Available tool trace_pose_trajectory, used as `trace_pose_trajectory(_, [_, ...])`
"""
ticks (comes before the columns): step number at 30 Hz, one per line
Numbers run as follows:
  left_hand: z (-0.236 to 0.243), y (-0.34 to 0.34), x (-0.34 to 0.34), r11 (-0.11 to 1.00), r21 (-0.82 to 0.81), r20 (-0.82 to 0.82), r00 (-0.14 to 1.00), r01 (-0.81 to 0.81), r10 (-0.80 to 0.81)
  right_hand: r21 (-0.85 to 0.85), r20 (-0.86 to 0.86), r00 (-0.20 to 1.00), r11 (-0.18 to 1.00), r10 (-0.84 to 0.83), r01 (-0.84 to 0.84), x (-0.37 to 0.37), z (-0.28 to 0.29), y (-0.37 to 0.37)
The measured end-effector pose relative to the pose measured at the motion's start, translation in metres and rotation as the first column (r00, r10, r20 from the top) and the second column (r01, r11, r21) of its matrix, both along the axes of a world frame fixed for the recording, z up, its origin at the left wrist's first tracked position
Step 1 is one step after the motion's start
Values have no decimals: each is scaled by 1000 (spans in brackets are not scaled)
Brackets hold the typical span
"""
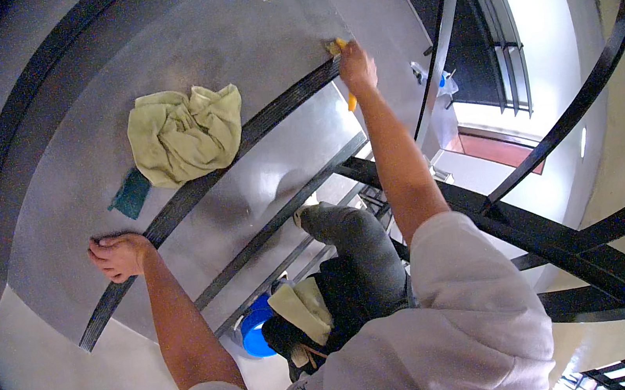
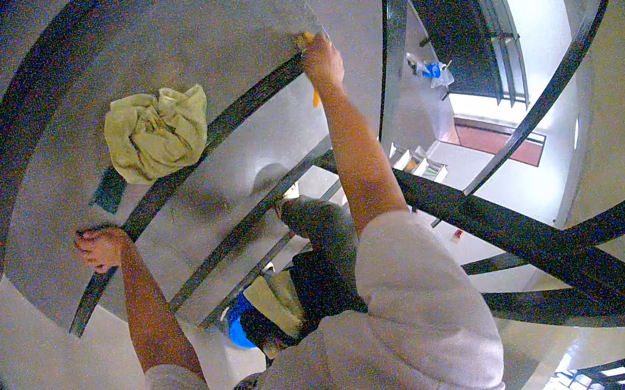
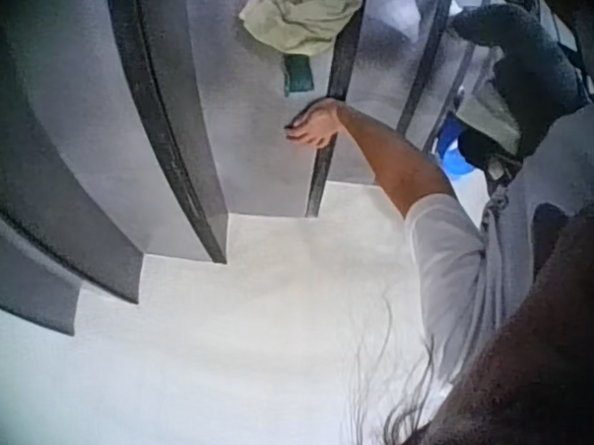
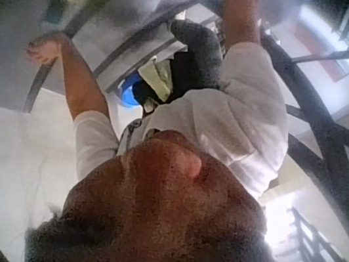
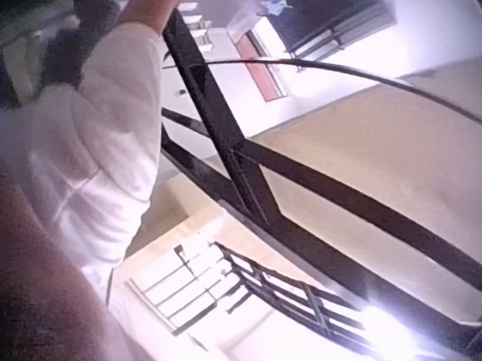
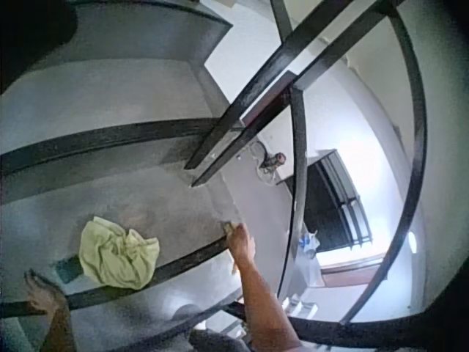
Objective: The person cleans the stairs by wiping the treads with a cloth, using a scraper on the edges of the steps, and brushing away debris.
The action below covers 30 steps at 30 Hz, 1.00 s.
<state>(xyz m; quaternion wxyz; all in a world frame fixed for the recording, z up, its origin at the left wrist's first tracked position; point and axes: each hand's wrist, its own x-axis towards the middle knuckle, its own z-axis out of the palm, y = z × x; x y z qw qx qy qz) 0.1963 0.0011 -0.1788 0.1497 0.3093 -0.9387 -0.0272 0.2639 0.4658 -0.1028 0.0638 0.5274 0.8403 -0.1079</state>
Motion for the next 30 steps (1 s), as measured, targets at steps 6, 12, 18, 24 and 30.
trace_pose_trajectory(6, [1,9,-1,999,37,79,997,-29,26,0,-79,982,985,-170,170,-16,9,37])
trace_pose_trajectory(12, [3,5,0,1000,-8,24,1000,-1,1,67,-339,907,956,-249,287,17,15,-3])
trace_pose_trajectory(18, [1,7,-2,1000,-19,35,999,-15,16,15,-314,944,993,-104,115,42,0,-26])
trace_pose_trajectory(24, [2,8,-2,997,-81,-5,1000,-5,5,0,-305,949,996,-85,89,37,-11,-46])
trace_pose_trajectory(30, [-6,1,-4,993,-116,-12,1000,-11,10,28,-355,928,991,-114,132,30,-18,-49])
